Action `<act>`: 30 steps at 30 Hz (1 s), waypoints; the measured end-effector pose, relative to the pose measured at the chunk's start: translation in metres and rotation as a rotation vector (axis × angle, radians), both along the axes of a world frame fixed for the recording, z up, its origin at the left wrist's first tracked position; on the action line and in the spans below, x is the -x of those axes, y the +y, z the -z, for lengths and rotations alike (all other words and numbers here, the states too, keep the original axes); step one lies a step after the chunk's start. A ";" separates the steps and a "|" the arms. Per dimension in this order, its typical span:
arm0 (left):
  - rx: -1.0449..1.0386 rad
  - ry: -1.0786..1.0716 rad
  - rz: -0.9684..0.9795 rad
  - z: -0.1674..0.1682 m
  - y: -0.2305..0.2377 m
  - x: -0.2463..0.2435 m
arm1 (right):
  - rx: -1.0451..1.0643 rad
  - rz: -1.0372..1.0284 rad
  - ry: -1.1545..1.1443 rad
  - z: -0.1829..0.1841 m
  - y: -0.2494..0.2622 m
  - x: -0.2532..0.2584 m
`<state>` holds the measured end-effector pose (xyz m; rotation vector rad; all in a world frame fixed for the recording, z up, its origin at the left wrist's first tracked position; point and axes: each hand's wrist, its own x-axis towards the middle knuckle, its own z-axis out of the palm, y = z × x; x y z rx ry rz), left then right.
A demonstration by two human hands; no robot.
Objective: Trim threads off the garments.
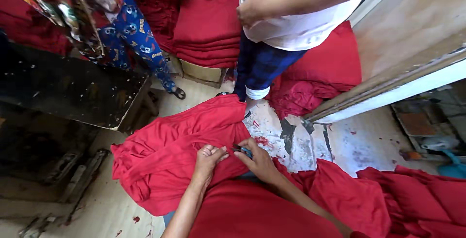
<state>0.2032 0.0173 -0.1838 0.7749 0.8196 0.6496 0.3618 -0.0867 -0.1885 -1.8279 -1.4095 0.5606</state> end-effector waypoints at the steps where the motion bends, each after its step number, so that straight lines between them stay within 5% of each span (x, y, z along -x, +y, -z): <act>1: -0.022 0.006 0.012 0.001 0.000 0.000 | 0.002 -0.010 0.000 -0.001 0.000 0.000; 30: -0.067 0.025 0.083 0.007 0.001 0.003 | 0.034 -0.059 -0.003 -0.002 0.002 0.001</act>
